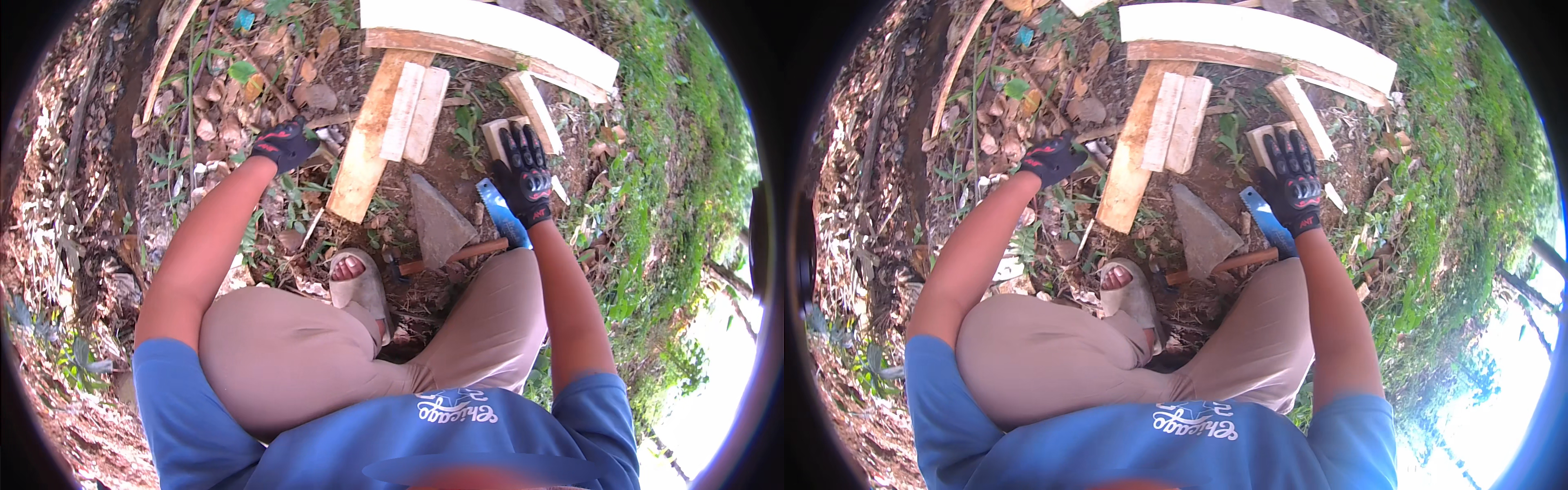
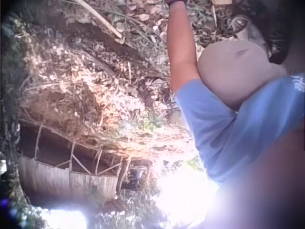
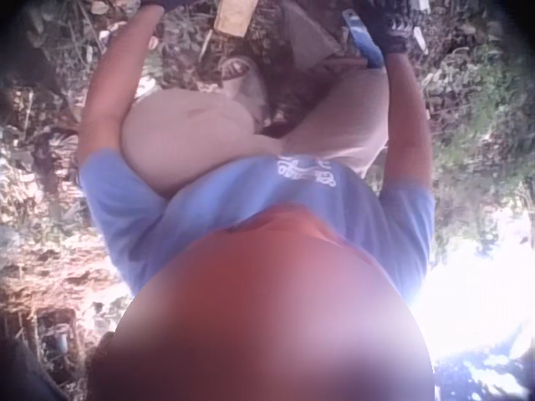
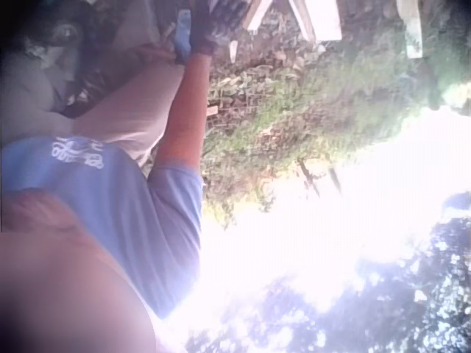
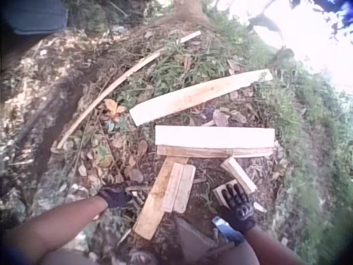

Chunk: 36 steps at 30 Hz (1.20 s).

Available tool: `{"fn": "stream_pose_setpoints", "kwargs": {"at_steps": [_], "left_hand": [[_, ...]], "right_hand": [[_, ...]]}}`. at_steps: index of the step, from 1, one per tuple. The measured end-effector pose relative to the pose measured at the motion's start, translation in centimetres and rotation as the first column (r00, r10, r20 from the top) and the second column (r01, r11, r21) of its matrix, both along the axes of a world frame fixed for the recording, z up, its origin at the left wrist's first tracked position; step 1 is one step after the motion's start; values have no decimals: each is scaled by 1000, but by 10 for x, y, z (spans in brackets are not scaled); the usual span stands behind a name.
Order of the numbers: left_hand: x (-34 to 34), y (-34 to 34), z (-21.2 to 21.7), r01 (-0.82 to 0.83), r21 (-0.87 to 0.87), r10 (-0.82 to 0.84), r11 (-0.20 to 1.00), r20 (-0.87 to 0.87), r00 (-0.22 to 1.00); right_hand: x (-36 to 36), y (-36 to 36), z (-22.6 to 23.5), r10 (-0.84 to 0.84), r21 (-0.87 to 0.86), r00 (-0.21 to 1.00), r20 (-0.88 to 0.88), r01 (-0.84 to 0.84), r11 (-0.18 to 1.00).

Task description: The person picks up, turns over, and arranges wood planks on a makeshift wooden structure outdoors.

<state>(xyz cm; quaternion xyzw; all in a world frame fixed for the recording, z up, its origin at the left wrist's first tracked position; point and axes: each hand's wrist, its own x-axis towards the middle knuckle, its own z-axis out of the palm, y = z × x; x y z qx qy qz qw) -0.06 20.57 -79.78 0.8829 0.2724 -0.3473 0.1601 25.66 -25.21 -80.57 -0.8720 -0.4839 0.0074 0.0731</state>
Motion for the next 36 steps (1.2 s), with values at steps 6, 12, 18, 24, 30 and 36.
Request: {"fn": "stream_pose_setpoints", "kwargs": {"at_steps": [6,12,18,24,30,36], "left_hand": [[-8,23,-5,-4,39,4,999,2,1000],[-22,34,-14,27,78,-26,997,-3,1000],[-43,87,-11,-75,-33,77,997,73,994],[-134,172,86,-529,-379,650,759,430,626],[-365,181,59,-530,103,441,842,437,784],[-515,98,-92,-845,-435,943,-310,-31,-330]], "right_hand": [[-3,-3,-8,4,16,1000,17,-4,1000],[-4,-5,-11,-23,20,999,27,22,1000],[-3,-6,-13,60,65,998,31,-62,996],[-2,-5,-18,25,49,999,28,-27,998],[-2,-2,-18,117,84,989,85,-124,989],[-4,-2,-19,105,-6,989,108,-105,994]]}}
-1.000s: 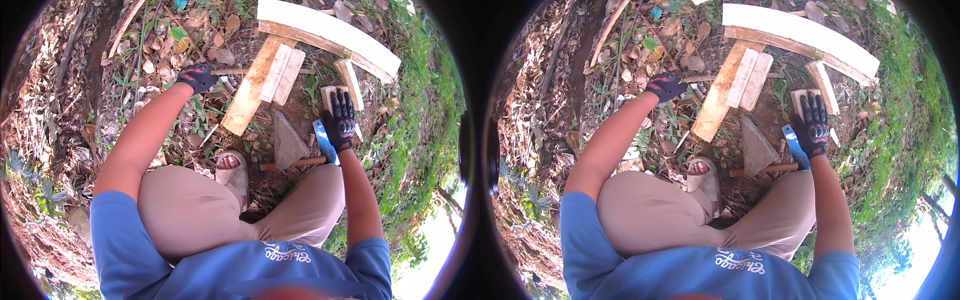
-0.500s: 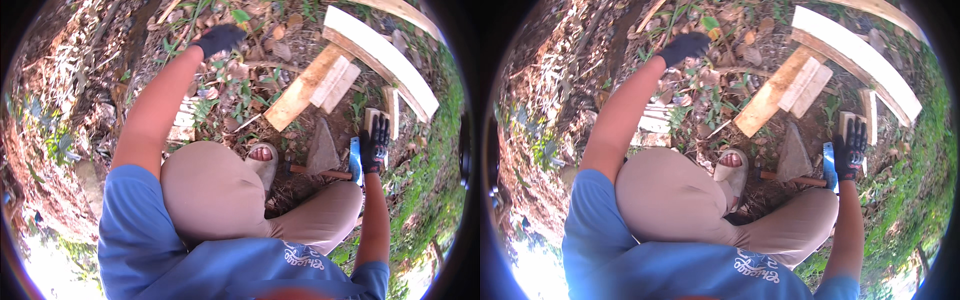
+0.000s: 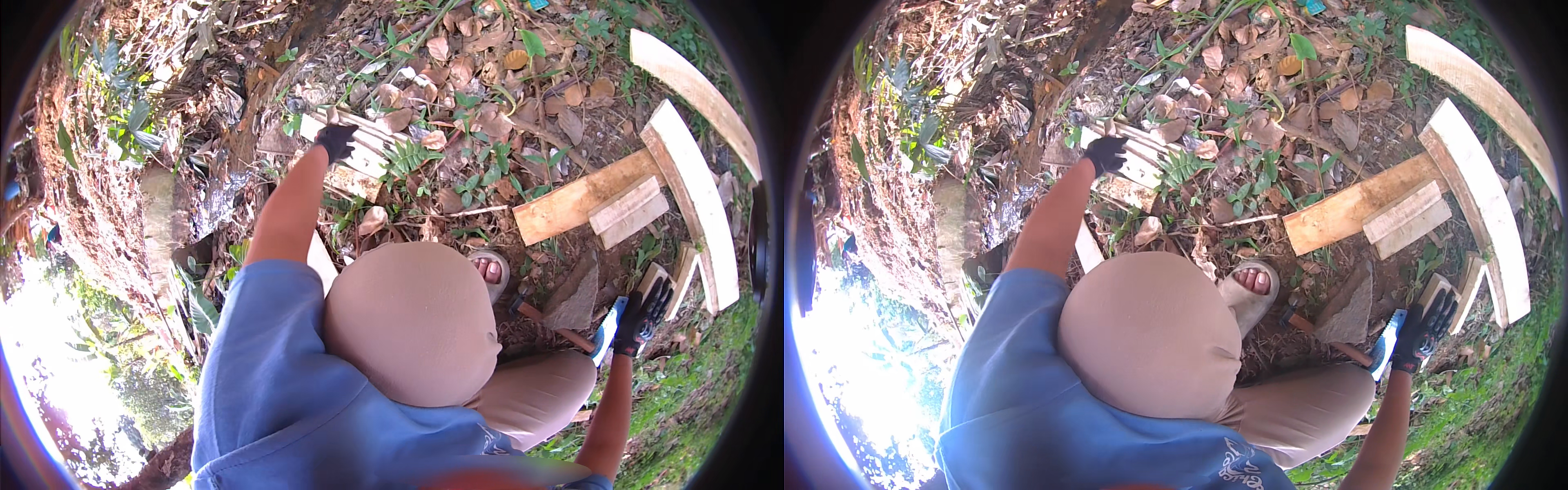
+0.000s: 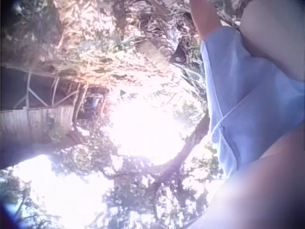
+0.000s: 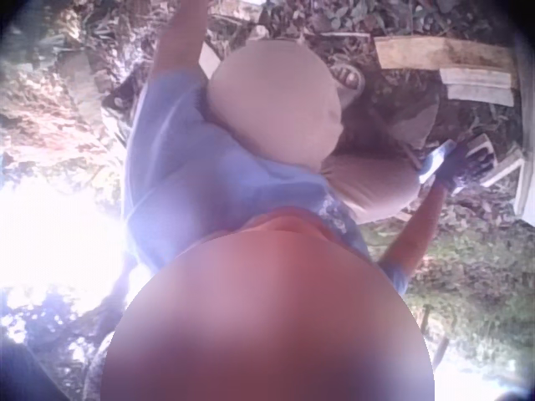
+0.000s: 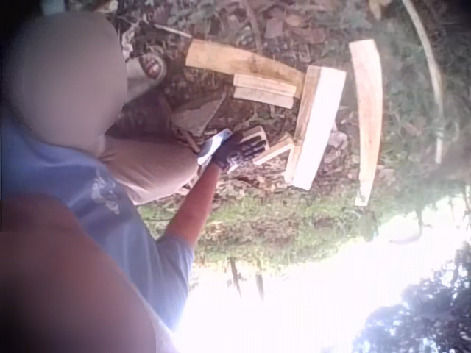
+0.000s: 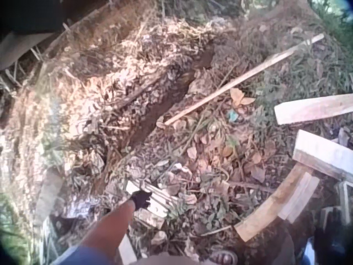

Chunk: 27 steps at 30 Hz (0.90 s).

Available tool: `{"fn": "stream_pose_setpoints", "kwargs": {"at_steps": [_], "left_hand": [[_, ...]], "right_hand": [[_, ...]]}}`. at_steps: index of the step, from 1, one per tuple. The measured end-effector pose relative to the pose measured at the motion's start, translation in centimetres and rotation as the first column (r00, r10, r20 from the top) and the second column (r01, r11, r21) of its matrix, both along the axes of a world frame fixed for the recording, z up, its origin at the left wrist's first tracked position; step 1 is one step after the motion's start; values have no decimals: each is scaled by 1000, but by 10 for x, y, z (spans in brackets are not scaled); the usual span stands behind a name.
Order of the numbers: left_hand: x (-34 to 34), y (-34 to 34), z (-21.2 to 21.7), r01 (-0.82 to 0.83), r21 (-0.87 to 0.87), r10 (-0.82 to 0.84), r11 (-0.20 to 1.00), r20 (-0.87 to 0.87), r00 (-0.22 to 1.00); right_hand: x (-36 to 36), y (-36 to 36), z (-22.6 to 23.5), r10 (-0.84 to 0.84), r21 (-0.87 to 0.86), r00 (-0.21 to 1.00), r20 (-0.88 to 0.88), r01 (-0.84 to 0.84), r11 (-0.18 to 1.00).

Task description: The person picks up, turns over, and arranges wood planks on a makeshift wooden structure outdoors.

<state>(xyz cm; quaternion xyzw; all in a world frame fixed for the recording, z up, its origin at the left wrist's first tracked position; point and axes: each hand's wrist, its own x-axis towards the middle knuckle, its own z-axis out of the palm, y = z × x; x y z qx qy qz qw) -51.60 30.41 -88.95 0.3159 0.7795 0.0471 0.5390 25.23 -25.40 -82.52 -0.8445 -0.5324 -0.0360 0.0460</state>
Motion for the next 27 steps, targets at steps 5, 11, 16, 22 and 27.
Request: {"fn": "stream_pose_setpoints", "kwargs": {"at_steps": [5,11,16,22,27], "left_hand": [[-36,-80,-80,188,-140,-206,972,-131,970],[2,-95,-114,185,-120,-221,975,-550,806],[41,-85,-116,246,-228,-336,942,-625,705],[23,-61,-134,257,-197,-319,946,-696,643],[-3,-44,-140,579,-643,-851,501,-489,193]], "right_hand": [[0,2,-3,-12,13,1000,-10,12,1000],[-1,4,-6,-22,-28,999,24,23,999],[0,3,-7,-64,-57,997,36,66,996],[-2,7,-6,-65,-78,996,64,70,995],[-6,11,1,-37,-10,999,2,37,999]]}}
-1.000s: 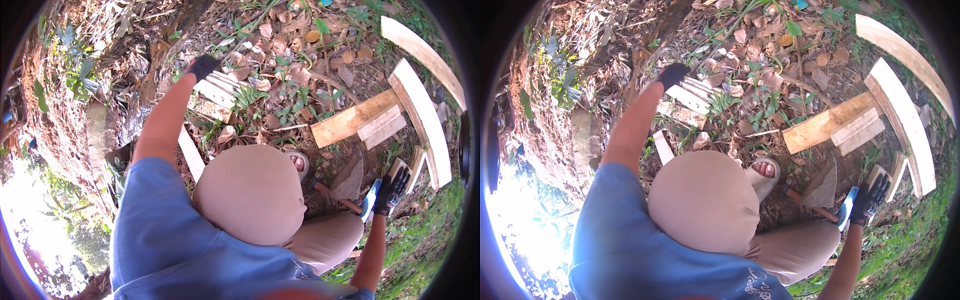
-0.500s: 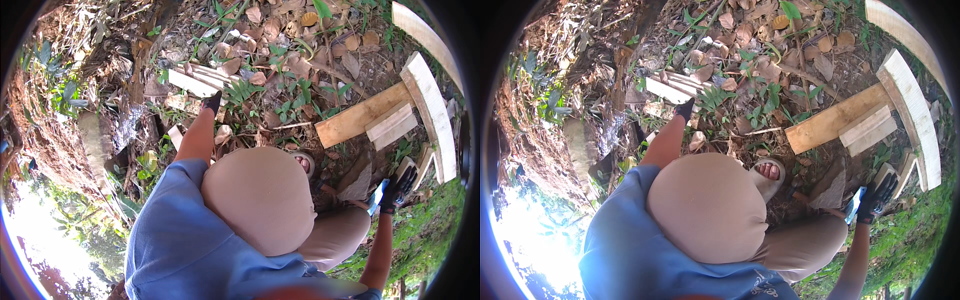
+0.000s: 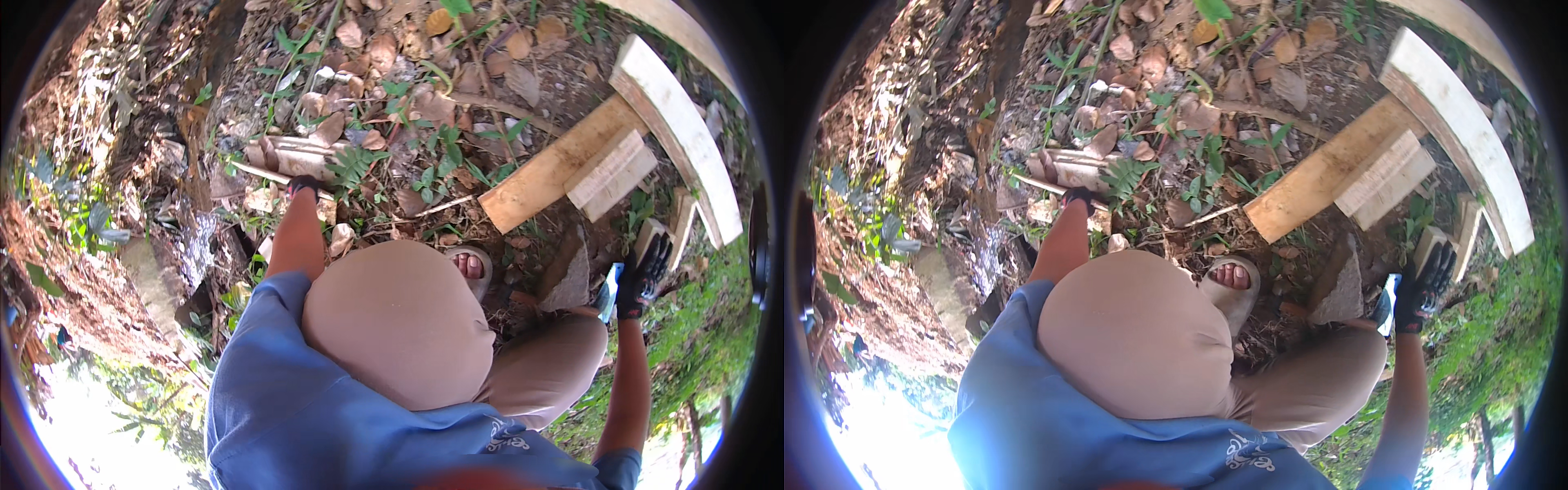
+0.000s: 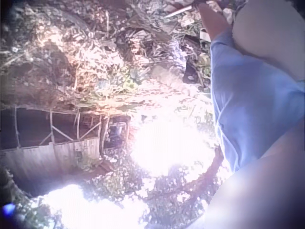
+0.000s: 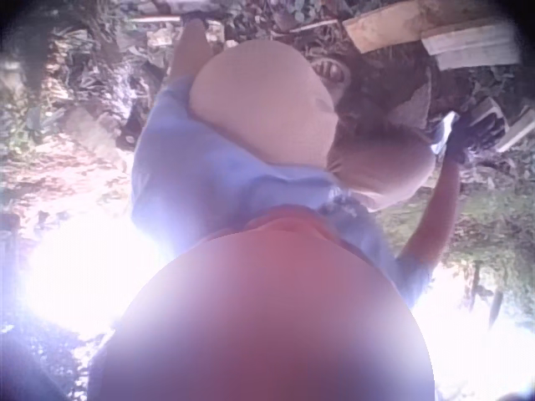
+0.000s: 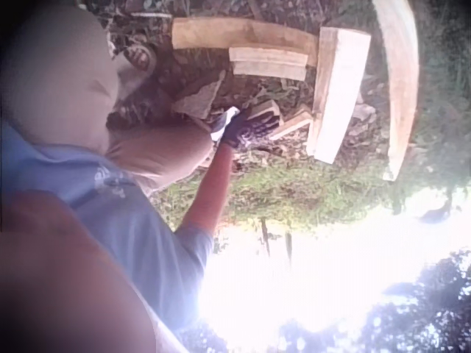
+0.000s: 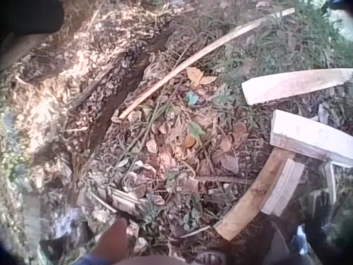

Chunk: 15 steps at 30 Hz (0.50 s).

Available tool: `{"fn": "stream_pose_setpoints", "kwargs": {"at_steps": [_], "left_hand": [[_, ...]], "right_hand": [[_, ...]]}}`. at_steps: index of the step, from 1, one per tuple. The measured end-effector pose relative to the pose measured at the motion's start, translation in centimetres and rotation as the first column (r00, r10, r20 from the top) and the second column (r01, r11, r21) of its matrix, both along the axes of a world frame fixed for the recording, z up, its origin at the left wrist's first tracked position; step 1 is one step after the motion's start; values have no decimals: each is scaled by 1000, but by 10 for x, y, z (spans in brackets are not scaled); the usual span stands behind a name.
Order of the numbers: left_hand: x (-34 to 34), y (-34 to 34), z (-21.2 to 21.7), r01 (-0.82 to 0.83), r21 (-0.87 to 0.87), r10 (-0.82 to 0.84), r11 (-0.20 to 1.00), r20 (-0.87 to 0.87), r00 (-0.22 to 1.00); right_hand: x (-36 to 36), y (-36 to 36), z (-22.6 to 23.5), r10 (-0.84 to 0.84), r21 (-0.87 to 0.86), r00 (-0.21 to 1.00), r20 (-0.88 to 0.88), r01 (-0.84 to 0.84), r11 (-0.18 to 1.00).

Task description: The person picks up, turns over, and arranges wood planks on a makeshift wooden structure outdoors.

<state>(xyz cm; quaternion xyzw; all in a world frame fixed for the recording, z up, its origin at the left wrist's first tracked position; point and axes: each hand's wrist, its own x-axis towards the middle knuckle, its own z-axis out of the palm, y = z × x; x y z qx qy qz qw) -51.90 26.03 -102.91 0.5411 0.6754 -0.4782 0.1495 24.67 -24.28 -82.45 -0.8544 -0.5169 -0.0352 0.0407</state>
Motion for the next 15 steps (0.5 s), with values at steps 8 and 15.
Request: {"fn": "stream_pose_setpoints", "kwargs": {"at_steps": [8,15], "left_hand": [[-5,8,68,266,83,-259,960,-93,962],[171,-4,171,-822,-529,3,210,841,-541]], "right_hand": [[0,-8,1,-84,-7,994,-63,84,996],[5,5,37,-28,-164,994,-102,11,986]]}}
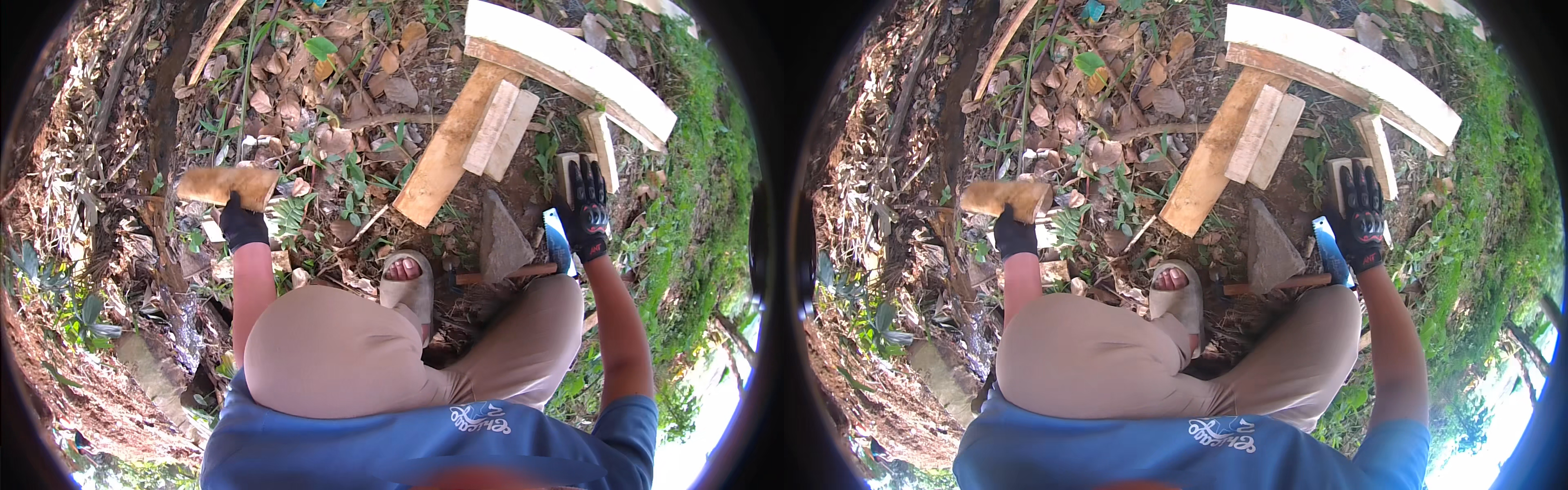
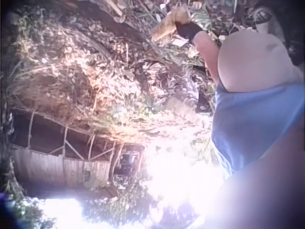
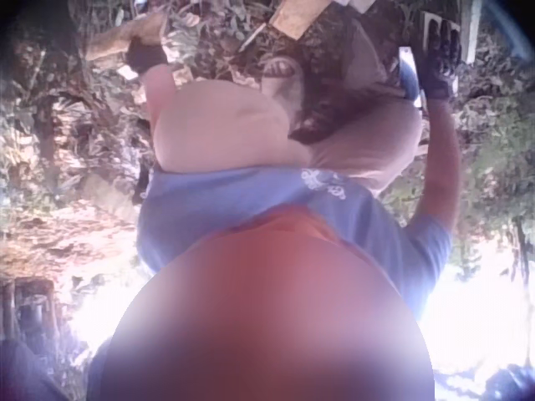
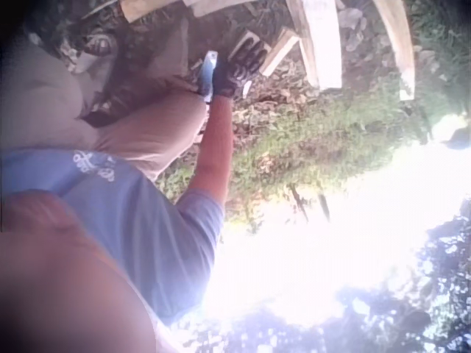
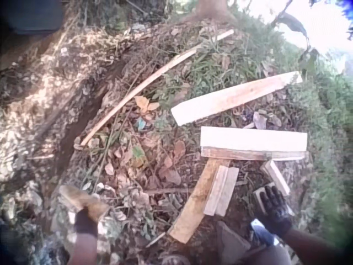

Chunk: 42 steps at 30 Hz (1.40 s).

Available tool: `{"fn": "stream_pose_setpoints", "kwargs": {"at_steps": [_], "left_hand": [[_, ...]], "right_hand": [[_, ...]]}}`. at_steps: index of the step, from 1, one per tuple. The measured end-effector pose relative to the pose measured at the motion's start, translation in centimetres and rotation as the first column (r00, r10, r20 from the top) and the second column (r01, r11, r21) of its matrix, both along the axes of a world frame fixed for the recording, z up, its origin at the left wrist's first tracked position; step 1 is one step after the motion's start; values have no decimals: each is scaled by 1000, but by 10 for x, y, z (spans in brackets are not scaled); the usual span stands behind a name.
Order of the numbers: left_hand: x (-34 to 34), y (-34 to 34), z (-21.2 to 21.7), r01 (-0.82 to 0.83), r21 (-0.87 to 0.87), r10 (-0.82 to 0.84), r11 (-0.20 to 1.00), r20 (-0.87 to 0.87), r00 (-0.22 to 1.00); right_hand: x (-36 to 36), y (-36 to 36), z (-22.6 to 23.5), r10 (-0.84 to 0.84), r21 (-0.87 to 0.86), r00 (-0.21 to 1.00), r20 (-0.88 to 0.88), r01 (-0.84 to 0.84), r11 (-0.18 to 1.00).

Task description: The person picks up, turns over, and arranges wood planks on a makeshift wooden structure outdoors.

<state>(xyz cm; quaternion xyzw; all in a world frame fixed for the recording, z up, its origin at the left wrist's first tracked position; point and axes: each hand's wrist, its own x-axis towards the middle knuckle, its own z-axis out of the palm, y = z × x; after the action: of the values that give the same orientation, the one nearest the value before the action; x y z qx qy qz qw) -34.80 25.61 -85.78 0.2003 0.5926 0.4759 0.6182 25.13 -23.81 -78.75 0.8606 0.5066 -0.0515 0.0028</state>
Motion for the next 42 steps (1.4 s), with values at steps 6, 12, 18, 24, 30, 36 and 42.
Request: {"fn": "stream_pose_setpoints", "kwargs": {"at_steps": [6,12,18,24,30,36,42], "left_hand": [[166,-60,125,524,241,-543,817,16,840],[237,-157,135,958,101,-937,268,-203,283],[241,-171,113,956,-274,-985,-106,-104,-139],[297,-138,65,930,-98,-933,354,34,359],[312,-140,37,919,49,-891,392,-226,393],[291,-138,40,941,304,-864,150,-422,274],[293,-130,63,981,174,-688,85,722,-69]], "right_hand": [[-38,61,58,-233,450,951,-205,303,840],[-107,161,50,68,-161,-261,-963,757,633],[-172,153,30,106,-270,-372,-922,815,513],[-217,147,33,-256,-232,-52,-965,621,749],[-144,164,53,-411,-122,403,-818,576,809],[-114,200,50,-562,120,605,-563,733,669],[-105,196,59,-54,210,454,-890,509,835]]}}
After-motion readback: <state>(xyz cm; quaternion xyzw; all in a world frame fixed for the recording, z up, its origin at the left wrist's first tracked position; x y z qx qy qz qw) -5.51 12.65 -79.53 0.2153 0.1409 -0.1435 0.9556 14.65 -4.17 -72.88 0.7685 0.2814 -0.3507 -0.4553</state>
